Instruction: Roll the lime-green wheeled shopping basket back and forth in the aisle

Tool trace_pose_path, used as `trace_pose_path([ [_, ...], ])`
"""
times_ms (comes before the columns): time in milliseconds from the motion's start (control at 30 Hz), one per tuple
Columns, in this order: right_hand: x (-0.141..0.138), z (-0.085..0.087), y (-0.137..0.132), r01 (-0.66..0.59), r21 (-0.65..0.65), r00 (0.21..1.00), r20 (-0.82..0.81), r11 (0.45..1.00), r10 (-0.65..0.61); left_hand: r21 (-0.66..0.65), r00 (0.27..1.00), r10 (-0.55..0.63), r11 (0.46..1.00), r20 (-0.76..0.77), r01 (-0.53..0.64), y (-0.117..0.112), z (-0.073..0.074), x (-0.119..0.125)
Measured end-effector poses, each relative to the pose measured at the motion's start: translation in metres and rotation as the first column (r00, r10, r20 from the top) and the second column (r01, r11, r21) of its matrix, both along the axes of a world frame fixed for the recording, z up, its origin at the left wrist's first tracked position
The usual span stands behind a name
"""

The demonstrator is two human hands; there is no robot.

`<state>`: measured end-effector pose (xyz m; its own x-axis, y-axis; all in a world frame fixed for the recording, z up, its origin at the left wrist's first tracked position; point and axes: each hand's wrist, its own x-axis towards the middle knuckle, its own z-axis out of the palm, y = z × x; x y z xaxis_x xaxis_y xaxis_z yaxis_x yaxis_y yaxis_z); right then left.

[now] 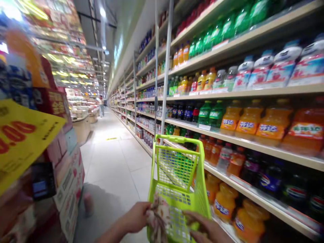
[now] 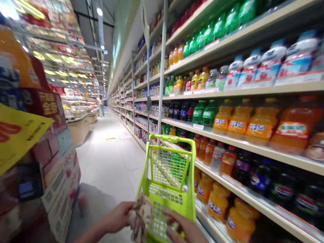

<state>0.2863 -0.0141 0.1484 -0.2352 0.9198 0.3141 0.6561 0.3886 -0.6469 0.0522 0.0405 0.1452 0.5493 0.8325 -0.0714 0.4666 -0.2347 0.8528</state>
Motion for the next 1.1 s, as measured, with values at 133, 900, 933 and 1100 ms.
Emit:
trace_pose_path([
  [133, -0.057, 0.007, 0.018, -0.215, 0.167, 0.971, -0.071, 0.962, 0.23, 0.151, 0.994, 0.078, 0.986, -0.072, -0.066, -0.012, 0.02, 0.008],
  [900, -0.02, -0.111, 0.091, -0.137, 0.378, 0.878, 0.474, 0.916, -0.064, 0.485, 0.812, 0.2, 0.867, -0.548, 0.115, 0.052, -0.05, 0.021],
  [933, -0.012, -0.111, 0.09, -0.151, 0.362, 0.877, 0.478, 0.92, -0.044, 0.479, 0.83, 0.183, 0.871, -0.527, 0.112, 0.044, -0.056, 0.018],
  [1100, 0.005, -0.102, 0.089, -0.127, 0.269, 0.88, 0.476, 0.955, -0.017, 0.453, 0.914, 0.04, 0.877, -0.403, 0.161, -0.026, -0.105, -0.012],
])
